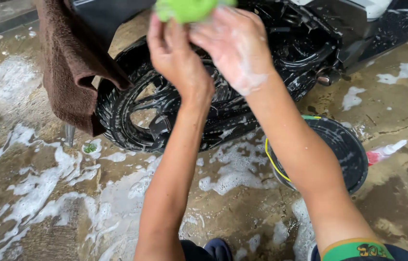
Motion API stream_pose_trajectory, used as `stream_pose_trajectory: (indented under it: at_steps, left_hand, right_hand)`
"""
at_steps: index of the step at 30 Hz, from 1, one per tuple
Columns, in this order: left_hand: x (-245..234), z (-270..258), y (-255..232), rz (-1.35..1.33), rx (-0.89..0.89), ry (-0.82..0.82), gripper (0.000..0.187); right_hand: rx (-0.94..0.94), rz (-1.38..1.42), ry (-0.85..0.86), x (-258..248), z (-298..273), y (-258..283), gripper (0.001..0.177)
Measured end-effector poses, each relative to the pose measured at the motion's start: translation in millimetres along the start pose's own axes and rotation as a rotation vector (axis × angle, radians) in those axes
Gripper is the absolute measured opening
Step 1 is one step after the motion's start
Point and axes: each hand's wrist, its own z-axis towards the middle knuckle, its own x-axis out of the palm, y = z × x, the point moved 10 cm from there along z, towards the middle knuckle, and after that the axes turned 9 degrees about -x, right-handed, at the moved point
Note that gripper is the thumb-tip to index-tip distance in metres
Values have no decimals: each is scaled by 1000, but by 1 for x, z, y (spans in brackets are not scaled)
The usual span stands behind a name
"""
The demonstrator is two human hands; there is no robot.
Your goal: Washing and detailing a motorcycle using a sponge, detailing brush, and soapy water from a bucket.
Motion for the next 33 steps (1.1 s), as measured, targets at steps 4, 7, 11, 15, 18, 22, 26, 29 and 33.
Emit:
stream_pose_trajectory:
  at_steps: [4,7,11,15,18,22,26,29,33]
  left_hand:
    - [23,-15,39,225,-134,41,39]
    - [29,-26,68,206,-274,25,39]
    - [18,-14,33,268,16,19,27]
    - [-31,46,-6,86,22,-85,28]
    - [-54,59,-10,197,1,-191,36]
    - [-7,29,-17,262,214,6,11]
    - [47,-21,-2,544,313,70,17]
    - [69,-37,64,563,127,210,19]
    - [74,-63,138,704,99,308,26]
  right_hand:
    - [-78,-60,-297,-88,-17,25,10]
    - [-101,-178,-451,-101,-27,40,31]
    - [-117,-233,-261,-64,-16,23,24]
    - [-109,-269,-56,-5,22,-41,21]
    - [-83,-274,-123,-11,35,-61,24]
    - [-101,-200,-85,-33,14,-27,26]
    - [-218,-174,-265,-105,-12,27,25]
    - [-329,-199,-471,-184,-25,74,16]
    - [-412,-340,-672,-213,-66,102,21]
